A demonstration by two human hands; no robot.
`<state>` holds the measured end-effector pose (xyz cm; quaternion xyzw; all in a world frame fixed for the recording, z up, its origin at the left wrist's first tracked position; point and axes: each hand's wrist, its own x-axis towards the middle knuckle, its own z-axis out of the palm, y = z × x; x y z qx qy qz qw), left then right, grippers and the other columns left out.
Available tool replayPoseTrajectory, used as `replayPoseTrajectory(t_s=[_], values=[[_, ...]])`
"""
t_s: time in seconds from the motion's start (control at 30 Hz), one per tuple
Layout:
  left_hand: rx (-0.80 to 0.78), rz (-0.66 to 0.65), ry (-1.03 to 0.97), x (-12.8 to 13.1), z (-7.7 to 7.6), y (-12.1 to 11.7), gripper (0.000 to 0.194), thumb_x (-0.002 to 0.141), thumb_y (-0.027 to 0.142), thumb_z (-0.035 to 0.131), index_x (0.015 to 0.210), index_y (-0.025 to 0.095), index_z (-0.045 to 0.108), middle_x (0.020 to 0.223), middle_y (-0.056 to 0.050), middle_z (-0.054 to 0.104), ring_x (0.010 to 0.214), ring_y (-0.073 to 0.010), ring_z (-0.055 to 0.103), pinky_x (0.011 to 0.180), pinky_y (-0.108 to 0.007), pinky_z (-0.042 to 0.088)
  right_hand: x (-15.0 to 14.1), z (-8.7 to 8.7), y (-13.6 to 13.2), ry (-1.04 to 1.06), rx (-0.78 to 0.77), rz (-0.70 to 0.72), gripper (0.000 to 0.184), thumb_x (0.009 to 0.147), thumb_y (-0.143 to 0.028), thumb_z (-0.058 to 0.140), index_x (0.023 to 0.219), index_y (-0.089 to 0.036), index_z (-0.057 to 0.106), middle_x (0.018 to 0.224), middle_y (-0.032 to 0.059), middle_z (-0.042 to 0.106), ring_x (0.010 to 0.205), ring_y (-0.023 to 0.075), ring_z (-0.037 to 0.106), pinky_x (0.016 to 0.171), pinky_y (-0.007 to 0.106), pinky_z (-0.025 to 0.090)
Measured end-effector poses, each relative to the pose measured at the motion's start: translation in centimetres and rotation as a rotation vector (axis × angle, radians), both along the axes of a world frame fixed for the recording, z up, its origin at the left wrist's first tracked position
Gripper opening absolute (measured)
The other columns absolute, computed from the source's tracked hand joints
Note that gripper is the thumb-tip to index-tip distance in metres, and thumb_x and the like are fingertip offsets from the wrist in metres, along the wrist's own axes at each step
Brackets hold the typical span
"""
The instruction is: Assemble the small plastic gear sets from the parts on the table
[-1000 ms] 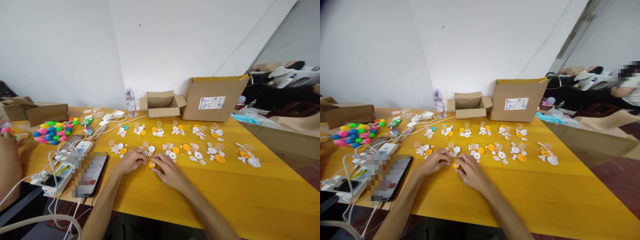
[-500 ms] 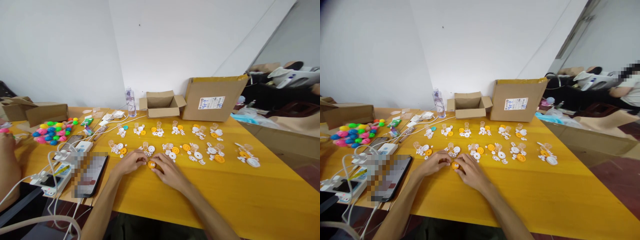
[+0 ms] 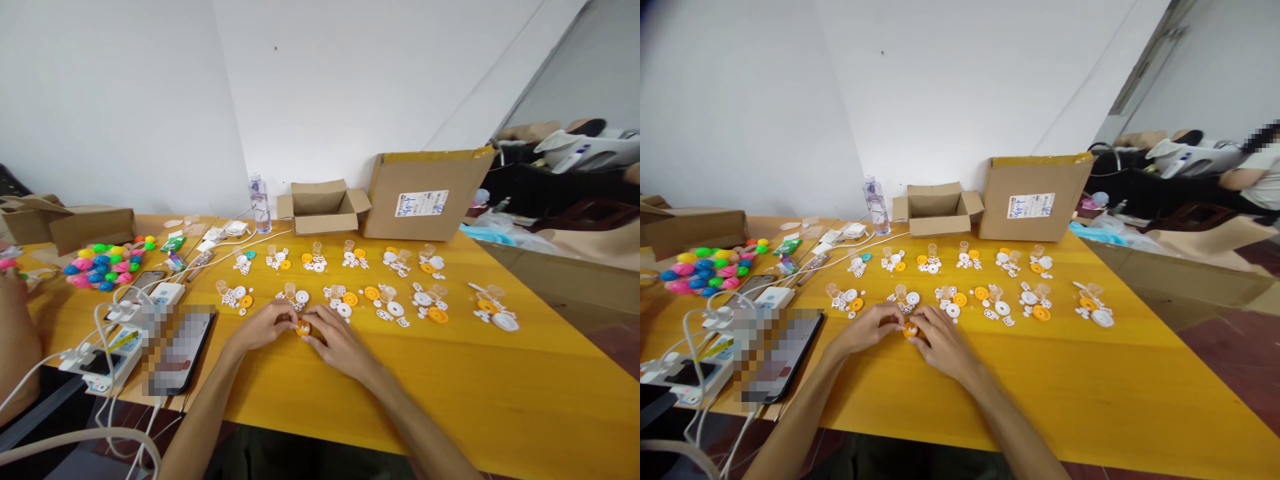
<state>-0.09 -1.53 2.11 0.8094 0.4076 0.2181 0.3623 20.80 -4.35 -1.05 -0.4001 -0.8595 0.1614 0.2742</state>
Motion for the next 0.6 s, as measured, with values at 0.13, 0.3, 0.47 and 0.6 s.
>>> replayPoseTrajectory(t_s=[0.13, 0.3, 0.47, 0.6], values=[[0.004, 0.005, -0.012, 0.24, -0.09, -0.05, 0.012, 0.088, 0.015, 0.056, 0.080, 0.019, 0.064, 0.082, -0.001, 0.065, 0.079, -0.0157, 0.058, 0.079, -0.028, 0.046, -0.05, 0.01, -0.03, 0.005, -0.013, 0.003, 0.021, 0.093, -0.019, 0.058, 0.113, -0.024, 0.062, 0.111, 0.0078, 0.063, 0.103, 0.0244, 0.060, 0.090, 0.040, 0.051], [0.009, 0.013, -0.008, 0.57, -0.18, -0.12, 0.014, 0.086, 0.011, 0.054, 0.078, 0.018, 0.063, 0.082, -0.001, 0.062, 0.078, -0.0153, 0.056, 0.077, -0.027, 0.045, -0.07, 0.03, -0.02, 0.010, -0.024, 0.002, 0.018, 0.093, -0.018, 0.058, 0.109, -0.023, 0.062, 0.111, 0.0074, 0.063, 0.103, 0.0240, 0.060, 0.090, 0.039, 0.051], [-0.024, 0.030, 0.001, 0.84, -0.50, -0.13, 0.014, 0.085, 0.012, 0.053, 0.077, 0.018, 0.062, 0.079, 0.000, 0.059, 0.074, -0.0143, 0.053, 0.071, -0.026, 0.043, -0.10, -0.07, 0.06, 0.031, -0.030, 0.013, 0.018, 0.092, -0.017, 0.058, 0.109, -0.024, 0.062, 0.111, 0.0076, 0.063, 0.103, 0.0244, 0.060, 0.090, 0.039, 0.050], [-0.011, 0.047, 0.011, 0.96, -0.69, -0.16, 0.014, 0.087, 0.015, 0.053, 0.075, 0.018, 0.061, 0.077, 0.000, 0.058, 0.073, -0.0147, 0.052, 0.069, -0.026, 0.041, -0.10, -0.19, 0.10, 0.028, -0.031, 0.021, 0.021, 0.092, -0.016, 0.058, 0.110, -0.025, 0.061, 0.113, 0.0073, 0.063, 0.105, 0.0250, 0.059, 0.091, 0.041, 0.049]])
